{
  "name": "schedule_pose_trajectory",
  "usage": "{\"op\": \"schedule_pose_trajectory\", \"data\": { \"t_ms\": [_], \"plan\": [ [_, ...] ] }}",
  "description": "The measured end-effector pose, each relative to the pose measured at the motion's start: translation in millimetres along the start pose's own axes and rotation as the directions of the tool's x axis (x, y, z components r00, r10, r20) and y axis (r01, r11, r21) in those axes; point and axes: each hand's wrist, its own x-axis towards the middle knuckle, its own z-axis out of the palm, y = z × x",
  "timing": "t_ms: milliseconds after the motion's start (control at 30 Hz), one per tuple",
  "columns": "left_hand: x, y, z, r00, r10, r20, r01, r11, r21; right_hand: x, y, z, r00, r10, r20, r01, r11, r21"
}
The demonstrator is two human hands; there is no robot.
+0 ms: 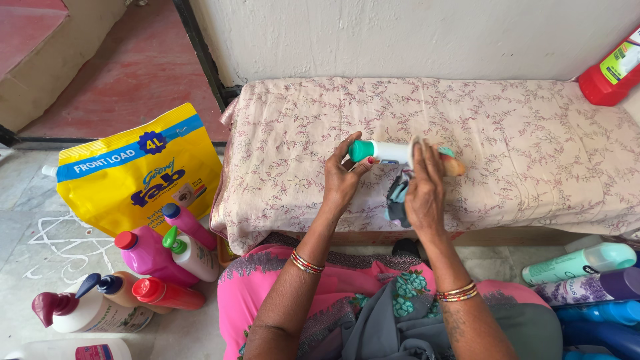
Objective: The person sits on the floor and wipes the exterior of two plastic bottles with a cloth. She first wipes a white bottle with a green cap, then a purple spray bottle, and places both on a nearby bench.
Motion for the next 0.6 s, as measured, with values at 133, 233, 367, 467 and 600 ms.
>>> {"op": "schedule_pose_trajectory", "data": {
  "t_ms": [133, 233, 367, 467, 600],
  "plan": [
    [1.5, -4.7, -1.1, 0.996, 0.089, 0.013, -0.09, 0.995, 0.033, 6.1, -41.5, -3.4, 0.995, -0.095, 0.008, 0.094, 0.99, 0.103],
    [1.2, -8.1, -3.6, 0.999, 0.052, -0.009, -0.052, 0.997, 0.054, 16.9, -63.8, -10.8, 0.989, -0.145, 0.03, 0.137, 0.972, 0.191],
    [2.2, -11.7, -6.3, 0.999, 0.047, 0.01, -0.047, 0.999, -0.001, 35.3, -76.3, -16.9, 0.979, -0.183, 0.085, 0.163, 0.965, 0.203],
    [3.8, -12.6, -8.0, 0.998, 0.05, 0.043, -0.046, 0.995, -0.089, 45.8, -78.1, -20.4, 0.972, -0.155, 0.176, 0.118, 0.972, 0.205],
    [3.0, -13.0, -9.8, 0.995, 0.074, 0.061, -0.065, 0.989, -0.135, 58.7, -76.7, -19.2, 0.96, -0.1, 0.263, 0.058, 0.985, 0.164]
  ]
}}
